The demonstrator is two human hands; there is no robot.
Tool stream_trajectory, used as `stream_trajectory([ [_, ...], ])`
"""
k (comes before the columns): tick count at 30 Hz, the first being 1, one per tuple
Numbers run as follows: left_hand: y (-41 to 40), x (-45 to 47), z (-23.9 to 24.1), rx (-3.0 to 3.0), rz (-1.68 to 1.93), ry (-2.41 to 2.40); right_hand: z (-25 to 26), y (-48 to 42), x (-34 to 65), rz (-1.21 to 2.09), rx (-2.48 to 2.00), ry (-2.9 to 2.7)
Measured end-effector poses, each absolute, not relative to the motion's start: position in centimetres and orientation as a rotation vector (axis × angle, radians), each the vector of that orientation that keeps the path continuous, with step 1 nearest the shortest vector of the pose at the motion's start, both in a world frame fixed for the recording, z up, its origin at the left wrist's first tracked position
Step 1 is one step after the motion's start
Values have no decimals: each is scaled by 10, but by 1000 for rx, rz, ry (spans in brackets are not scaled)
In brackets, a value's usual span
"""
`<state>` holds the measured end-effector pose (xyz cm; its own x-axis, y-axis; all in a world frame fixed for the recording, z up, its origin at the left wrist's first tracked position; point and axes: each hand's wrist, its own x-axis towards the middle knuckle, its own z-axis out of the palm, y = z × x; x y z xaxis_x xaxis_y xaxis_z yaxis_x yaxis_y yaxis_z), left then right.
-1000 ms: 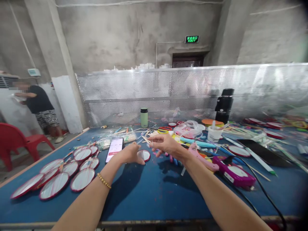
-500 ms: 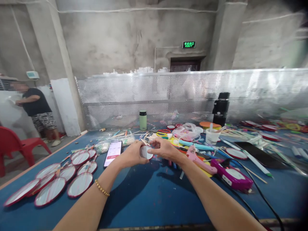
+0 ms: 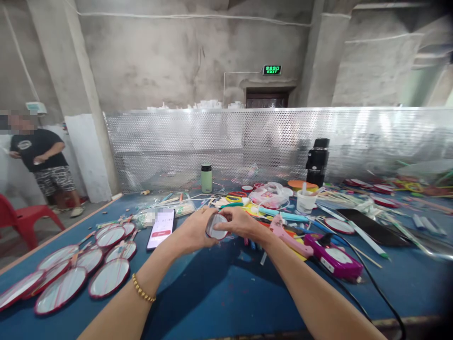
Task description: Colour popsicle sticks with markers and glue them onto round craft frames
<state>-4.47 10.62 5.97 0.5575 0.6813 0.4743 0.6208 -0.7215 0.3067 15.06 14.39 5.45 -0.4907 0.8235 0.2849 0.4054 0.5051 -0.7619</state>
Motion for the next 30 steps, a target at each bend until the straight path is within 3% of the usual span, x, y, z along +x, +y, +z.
stream_trajectory([
  [30, 106, -40, 68, 2951, 1090, 1230, 56, 133, 132, 1106, -715, -1733],
])
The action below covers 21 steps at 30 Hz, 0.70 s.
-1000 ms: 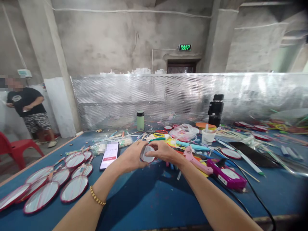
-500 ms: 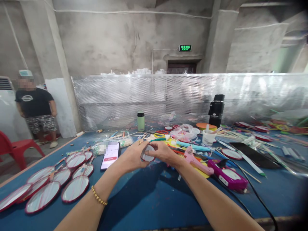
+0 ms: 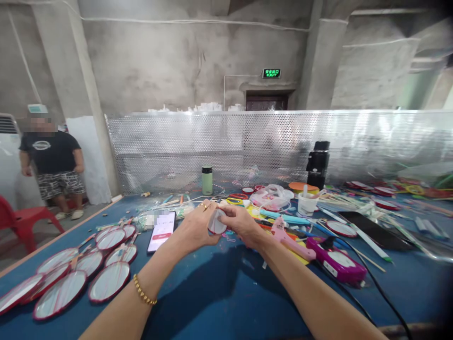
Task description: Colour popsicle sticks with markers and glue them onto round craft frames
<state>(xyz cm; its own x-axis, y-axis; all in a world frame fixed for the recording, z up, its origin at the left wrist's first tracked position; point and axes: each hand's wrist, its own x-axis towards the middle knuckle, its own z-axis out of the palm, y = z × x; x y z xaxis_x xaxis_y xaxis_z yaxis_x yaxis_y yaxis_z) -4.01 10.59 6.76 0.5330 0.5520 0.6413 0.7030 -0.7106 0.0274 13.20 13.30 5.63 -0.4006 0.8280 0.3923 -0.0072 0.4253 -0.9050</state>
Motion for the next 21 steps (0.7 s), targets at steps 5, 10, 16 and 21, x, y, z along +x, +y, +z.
stream_trajectory([
  [5, 104, -38, 67, -2567, -1000, -1013, 62, 134, 143, 1142, -746, -1806],
  [10, 102, -35, 68, -2502, -1175, -1024, 65, 128, 142, 1243, -738, -1740],
  [16, 104, -37, 71, -2353, -1347, -1107, 65, 122, 130, 1323, -675, -1554],
  [21, 108, -43, 73, -2332, -1412, -1262, 67, 113, 117, 1329, -615, -1418],
])
